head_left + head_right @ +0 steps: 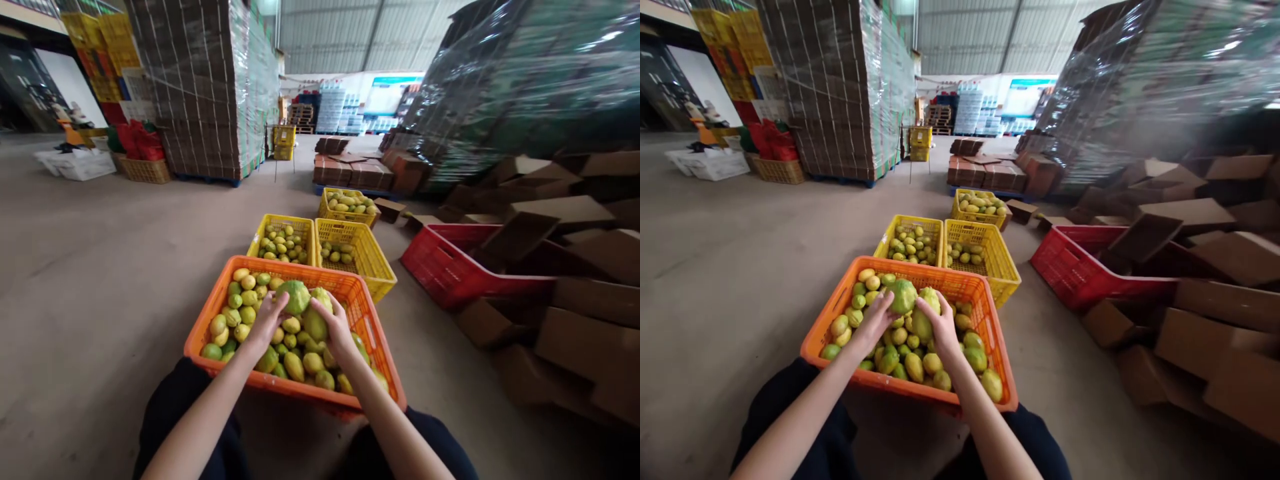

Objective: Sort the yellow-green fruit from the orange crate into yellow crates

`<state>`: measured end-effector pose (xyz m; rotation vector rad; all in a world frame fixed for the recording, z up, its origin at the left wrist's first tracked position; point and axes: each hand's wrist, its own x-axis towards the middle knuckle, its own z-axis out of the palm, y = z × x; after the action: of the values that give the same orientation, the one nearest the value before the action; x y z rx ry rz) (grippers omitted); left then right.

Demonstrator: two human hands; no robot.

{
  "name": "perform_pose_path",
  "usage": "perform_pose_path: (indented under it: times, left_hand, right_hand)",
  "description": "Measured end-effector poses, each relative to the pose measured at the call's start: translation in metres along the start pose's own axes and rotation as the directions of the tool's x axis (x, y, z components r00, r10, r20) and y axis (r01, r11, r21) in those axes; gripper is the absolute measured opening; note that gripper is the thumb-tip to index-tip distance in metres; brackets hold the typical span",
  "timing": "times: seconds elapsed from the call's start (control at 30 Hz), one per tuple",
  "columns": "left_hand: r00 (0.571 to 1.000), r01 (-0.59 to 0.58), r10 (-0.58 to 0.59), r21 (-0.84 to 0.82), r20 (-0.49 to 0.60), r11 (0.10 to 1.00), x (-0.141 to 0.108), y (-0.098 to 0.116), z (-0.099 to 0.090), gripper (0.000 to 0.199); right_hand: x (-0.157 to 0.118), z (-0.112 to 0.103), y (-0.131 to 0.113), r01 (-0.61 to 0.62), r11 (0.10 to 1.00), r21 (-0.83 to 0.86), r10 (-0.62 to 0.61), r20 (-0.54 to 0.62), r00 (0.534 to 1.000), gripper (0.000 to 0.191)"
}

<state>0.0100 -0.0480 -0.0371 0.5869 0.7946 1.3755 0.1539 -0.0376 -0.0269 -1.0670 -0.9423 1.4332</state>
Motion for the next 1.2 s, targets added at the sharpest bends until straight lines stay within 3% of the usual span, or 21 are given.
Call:
perform_pose_path:
  times: [0.1, 0.2, 0.27, 0.37, 0.47, 0.57, 0.9, 1.07, 1.2]
  left_hand:
    - [0.993, -0.029, 0.006, 0.195, 0.118, 0.980, -0.005, 0.005, 0.004, 0.058]
    - [0.968, -0.050, -0.033, 0.320, 0.248, 0.946, -0.009, 0.010, 0.004, 0.058]
    - [0.956, -0.086, -0.024, 0.358, 0.292, 0.930, -0.010, 0.011, 0.003, 0.062]
    - [0.949, -0.193, 0.083, 0.353, 0.304, 0.915, -0.010, 0.014, 0.002, 0.070]
    - [0.919, -0.319, 0.209, 0.319, 0.335, 0.892, -0.009, 0.017, 0.006, 0.071]
    - [0.889, -0.380, 0.256, 0.300, 0.379, 0.875, -0.011, 0.020, 0.011, 0.072]
    - [0.881, -0.410, 0.267, 0.347, 0.391, 0.844, -0.017, 0.023, 0.012, 0.068]
    - [0.860, -0.451, 0.289, 0.361, 0.421, 0.817, -0.017, 0.022, 0.011, 0.069]
    - [0.850, -0.474, 0.300, 0.383, 0.433, 0.793, -0.017, 0.022, 0.010, 0.067]
  right_hand:
    - [0.001, -0.011, -0.012, 0.068, 0.996, -0.056, -0.073, -0.090, 0.993, 0.054]
    - [-0.003, -0.019, -0.019, 0.185, 0.959, -0.214, -0.218, -0.141, 0.966, 0.048]
    - [-0.007, -0.021, -0.023, 0.287, 0.902, -0.321, -0.331, -0.090, 0.939, 0.039]
    - [-0.014, -0.020, -0.027, 0.437, 0.792, -0.426, -0.472, 0.025, 0.881, 0.032]
    - [-0.018, -0.018, -0.026, 0.521, 0.688, -0.505, -0.564, 0.078, 0.822, 0.029]
    - [-0.021, -0.018, -0.023, 0.581, 0.606, -0.544, -0.639, 0.103, 0.763, 0.029]
    - [-0.027, -0.027, -0.023, 0.654, 0.445, -0.612, -0.699, 0.220, 0.681, 0.025]
    - [-0.028, -0.025, -0.023, 0.602, 0.441, -0.666, -0.668, 0.205, 0.716, 0.030]
    - [-0.028, -0.024, -0.023, 0.651, 0.414, -0.636, -0.706, 0.226, 0.671, 0.025]
